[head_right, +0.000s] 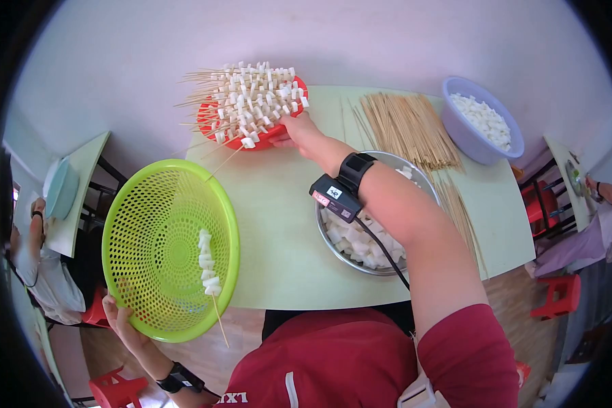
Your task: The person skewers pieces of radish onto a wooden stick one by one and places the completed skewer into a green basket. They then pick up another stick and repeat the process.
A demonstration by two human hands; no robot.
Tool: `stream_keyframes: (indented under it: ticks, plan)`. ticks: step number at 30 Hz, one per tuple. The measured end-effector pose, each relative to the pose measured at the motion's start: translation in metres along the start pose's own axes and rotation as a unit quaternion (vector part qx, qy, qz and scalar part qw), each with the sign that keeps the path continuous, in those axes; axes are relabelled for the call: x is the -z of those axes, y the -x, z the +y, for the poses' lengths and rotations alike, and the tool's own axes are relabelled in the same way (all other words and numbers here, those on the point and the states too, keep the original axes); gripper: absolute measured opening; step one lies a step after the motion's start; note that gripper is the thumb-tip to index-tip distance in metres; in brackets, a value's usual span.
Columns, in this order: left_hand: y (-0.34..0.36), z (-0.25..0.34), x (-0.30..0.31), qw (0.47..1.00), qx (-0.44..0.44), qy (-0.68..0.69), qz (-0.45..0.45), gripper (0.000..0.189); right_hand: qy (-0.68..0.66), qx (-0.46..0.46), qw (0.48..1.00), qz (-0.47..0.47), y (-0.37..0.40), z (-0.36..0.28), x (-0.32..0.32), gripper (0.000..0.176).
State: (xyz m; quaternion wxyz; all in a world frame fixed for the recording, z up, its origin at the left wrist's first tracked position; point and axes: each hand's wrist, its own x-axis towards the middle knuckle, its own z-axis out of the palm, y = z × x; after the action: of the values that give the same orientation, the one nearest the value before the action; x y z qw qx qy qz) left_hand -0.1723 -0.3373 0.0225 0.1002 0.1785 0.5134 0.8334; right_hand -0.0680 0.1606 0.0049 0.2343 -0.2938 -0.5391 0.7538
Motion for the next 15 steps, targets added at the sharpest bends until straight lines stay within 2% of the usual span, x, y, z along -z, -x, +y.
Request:
stream_keyframes:
  ticks: [9, 11, 12, 13, 14, 15]
  plan:
    - [0.003, 0.007, 0.021, 0.996, 0.031, 0.044, 0.068, 0.043, 0.021, -0.010, 0.999, -0.027, 0.016, -0.007, 0.009, 0.029]
    - [0.009, 0.020, 0.032, 0.995, 0.053, 0.054, 0.073, 0.046, 0.048, -0.011, 0.999, -0.022, 0.022, -0.004, 0.021, 0.040]
    - [0.012, 0.024, 0.039, 0.993, 0.058, 0.058, 0.090, 0.047, 0.046, -0.014, 0.999, -0.020, 0.021, -0.001, 0.033, 0.040]
    - [0.015, 0.029, 0.045, 0.993, 0.059, 0.057, 0.090, 0.047, 0.186, 0.037, 0.982, 0.005, 0.017, 0.000, 0.049, 0.039]
    - [0.022, 0.036, 0.052, 0.994, 0.053, 0.050, 0.086, 0.048, 0.324, 0.092, 0.941, 0.029, 0.019, -0.002, 0.064, 0.038]
    - [0.029, 0.043, 0.056, 0.995, 0.045, 0.044, 0.083, 0.048, 0.326, 0.097, 0.940, 0.030, 0.024, -0.008, 0.077, 0.038]
